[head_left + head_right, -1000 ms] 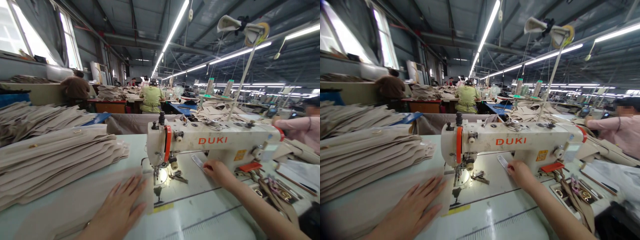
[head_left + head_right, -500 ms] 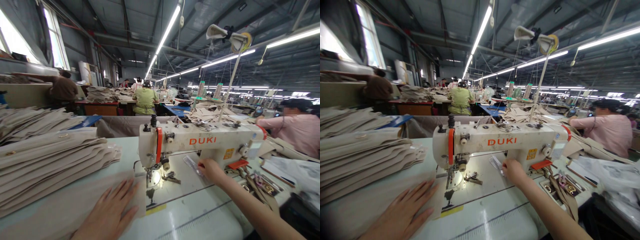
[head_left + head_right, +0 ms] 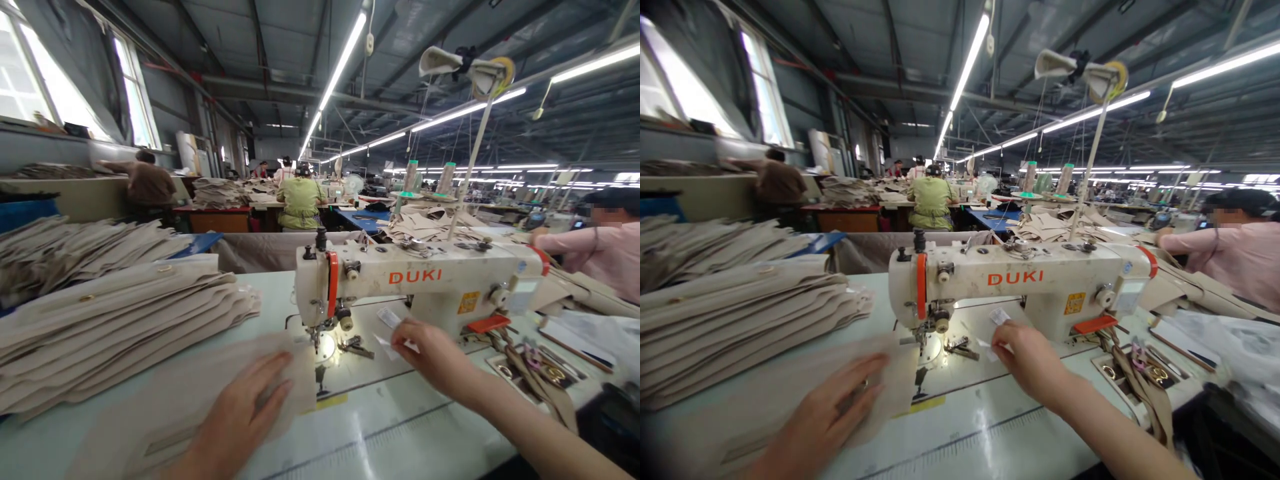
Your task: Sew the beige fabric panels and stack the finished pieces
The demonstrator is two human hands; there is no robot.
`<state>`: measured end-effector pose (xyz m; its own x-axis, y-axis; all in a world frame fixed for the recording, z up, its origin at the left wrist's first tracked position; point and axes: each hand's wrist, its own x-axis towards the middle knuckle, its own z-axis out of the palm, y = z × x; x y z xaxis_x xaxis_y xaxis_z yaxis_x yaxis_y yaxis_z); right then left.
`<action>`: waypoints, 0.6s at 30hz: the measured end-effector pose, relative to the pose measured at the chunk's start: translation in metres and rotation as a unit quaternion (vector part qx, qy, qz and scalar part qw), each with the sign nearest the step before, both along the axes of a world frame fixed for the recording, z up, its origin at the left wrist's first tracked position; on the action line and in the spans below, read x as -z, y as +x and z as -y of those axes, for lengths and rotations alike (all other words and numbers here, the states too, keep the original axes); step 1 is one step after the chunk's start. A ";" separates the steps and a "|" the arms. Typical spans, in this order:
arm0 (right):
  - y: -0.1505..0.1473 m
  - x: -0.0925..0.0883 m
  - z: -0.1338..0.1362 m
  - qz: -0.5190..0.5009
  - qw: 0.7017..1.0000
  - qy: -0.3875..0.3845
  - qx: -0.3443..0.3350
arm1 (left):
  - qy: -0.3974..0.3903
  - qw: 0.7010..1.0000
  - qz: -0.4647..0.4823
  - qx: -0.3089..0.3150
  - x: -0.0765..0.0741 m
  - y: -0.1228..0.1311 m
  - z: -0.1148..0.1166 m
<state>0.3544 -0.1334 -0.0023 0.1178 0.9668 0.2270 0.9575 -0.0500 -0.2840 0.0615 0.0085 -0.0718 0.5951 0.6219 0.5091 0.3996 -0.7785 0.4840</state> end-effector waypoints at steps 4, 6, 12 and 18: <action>-0.055 0.007 0.008 0.067 0.986 0.050 -0.142 | -0.333 0.941 0.053 0.031 -0.018 0.019 0.023; -0.076 0.008 0.006 0.116 0.970 0.074 -0.199 | -0.496 0.865 0.056 0.050 -0.021 0.027 0.031; -0.100 0.012 -0.008 0.063 0.949 0.097 -0.295 | -0.544 0.833 0.088 0.049 -0.027 0.015 0.038; -0.105 0.032 -0.019 -0.436 0.886 0.020 -0.156 | -0.433 0.896 0.102 -0.006 -0.042 0.005 0.043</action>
<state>0.2489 -0.1147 -0.0344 -0.0063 0.9763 0.2162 0.3381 0.2055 -0.9184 0.0665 -0.0343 -0.0299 0.5348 0.8421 -0.0699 0.2400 -0.0721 0.9681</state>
